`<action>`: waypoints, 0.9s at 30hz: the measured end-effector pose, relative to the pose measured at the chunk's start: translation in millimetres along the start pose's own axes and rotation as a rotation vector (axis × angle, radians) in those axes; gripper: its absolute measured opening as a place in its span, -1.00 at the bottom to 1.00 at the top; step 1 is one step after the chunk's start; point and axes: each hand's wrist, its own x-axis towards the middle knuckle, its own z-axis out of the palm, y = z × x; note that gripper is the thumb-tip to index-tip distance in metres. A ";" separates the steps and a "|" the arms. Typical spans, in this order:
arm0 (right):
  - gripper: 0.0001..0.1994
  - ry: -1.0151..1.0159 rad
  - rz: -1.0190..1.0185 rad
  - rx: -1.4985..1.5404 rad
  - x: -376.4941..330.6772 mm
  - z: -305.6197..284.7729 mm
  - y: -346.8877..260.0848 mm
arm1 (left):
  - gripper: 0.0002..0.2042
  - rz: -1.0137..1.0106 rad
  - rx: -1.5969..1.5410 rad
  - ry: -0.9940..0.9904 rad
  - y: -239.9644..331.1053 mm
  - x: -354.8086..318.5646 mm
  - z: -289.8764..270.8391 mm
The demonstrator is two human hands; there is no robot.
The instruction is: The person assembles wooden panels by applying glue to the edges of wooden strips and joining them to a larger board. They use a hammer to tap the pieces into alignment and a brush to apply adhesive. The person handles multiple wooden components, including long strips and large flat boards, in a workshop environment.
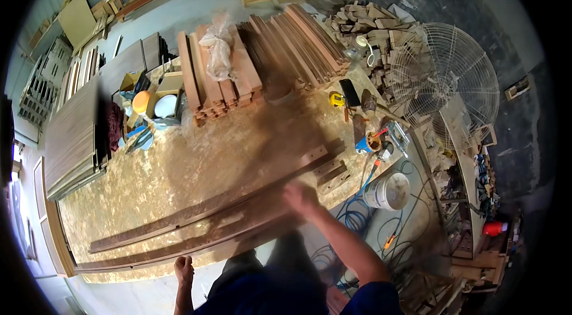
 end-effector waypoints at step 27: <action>-0.68 -0.098 0.117 0.063 366.0 -148.0 204.7 | -0.59 0.004 -0.655 -0.320 526.5 152.9 543.7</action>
